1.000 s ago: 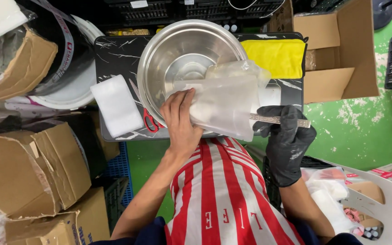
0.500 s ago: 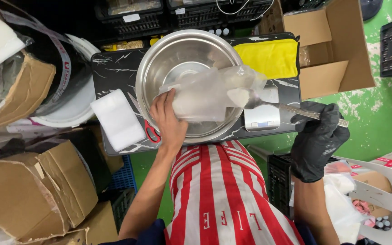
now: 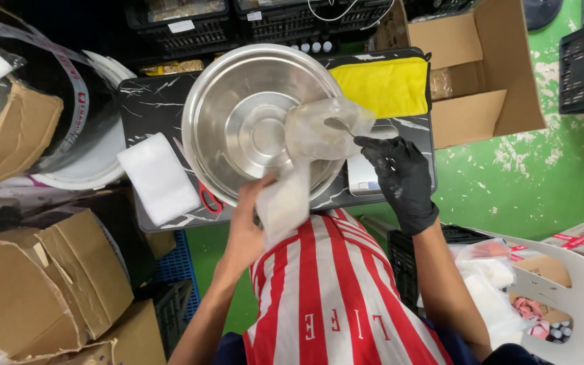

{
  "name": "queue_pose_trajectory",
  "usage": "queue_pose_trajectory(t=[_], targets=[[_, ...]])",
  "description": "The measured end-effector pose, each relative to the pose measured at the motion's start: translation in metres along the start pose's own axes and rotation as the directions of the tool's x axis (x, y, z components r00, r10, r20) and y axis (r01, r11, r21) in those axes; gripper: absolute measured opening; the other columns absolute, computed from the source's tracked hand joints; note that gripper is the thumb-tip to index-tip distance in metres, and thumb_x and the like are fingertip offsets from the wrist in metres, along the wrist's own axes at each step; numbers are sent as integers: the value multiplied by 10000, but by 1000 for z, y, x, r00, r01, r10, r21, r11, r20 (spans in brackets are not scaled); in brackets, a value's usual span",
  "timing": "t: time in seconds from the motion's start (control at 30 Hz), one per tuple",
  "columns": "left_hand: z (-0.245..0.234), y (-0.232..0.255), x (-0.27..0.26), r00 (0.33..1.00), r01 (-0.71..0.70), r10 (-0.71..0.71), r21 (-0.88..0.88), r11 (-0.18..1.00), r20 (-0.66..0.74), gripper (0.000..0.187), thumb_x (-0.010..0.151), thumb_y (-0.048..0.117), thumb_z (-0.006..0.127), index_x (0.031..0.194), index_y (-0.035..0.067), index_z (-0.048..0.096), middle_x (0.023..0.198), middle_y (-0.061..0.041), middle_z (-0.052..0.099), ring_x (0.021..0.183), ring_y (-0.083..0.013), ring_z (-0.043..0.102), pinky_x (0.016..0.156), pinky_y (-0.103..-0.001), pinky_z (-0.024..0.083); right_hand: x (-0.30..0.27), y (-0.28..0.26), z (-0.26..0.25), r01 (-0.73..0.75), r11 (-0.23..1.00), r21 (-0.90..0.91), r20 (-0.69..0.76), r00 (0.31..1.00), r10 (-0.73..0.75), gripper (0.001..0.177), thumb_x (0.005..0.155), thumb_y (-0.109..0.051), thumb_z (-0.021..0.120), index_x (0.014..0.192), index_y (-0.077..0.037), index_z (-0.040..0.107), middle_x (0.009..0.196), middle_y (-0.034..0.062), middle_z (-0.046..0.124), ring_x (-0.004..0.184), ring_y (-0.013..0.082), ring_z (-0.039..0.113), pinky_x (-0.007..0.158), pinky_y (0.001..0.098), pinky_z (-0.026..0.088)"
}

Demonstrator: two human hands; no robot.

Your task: Measuring and bagging white powder using a spoon and a digital scale in a production environment.

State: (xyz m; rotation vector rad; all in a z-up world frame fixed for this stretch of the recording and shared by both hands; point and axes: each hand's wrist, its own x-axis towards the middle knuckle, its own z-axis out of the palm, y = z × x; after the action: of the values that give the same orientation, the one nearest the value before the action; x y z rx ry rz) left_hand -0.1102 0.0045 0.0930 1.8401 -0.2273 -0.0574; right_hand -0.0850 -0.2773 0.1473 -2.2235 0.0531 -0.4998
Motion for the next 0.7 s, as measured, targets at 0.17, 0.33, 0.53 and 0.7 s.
queue_pose_trajectory(t=[0.17,0.33,0.53,0.7], targets=[[77,8,-7,953,40,14,-172,984,303,786,761,228,914,1472,93,607,1379,-178,636,1349,-390,597,1185,-508,415,-13,17,-56,-162,960,228,-26,985,173,148,1097,-79,702,986,-15,776,838,192,736,740,261,659,815,372,548],[195,-53,22,978,-40,71,-161,986,195,757,795,27,801,1504,51,536,1402,-262,588,1362,-475,548,1177,-571,405,-43,77,-112,-231,922,309,-178,939,295,289,1148,-159,541,1199,28,756,967,198,751,785,204,662,787,311,553],[273,-117,49,995,-97,100,-173,980,10,691,870,-51,743,1518,47,523,1379,-229,584,1361,-403,559,1215,-525,368,-84,118,-163,-243,908,340,-288,893,347,330,1163,-254,523,1203,0,731,1119,228,762,848,236,735,752,288,548],[266,-86,43,1000,-16,17,-153,988,7,785,899,-52,716,1597,-17,358,1478,-286,515,1429,-450,491,1252,-594,313,-100,146,-180,-248,882,400,-258,893,368,371,1176,-335,496,1192,-22,695,1221,226,740,903,261,745,775,303,587]])
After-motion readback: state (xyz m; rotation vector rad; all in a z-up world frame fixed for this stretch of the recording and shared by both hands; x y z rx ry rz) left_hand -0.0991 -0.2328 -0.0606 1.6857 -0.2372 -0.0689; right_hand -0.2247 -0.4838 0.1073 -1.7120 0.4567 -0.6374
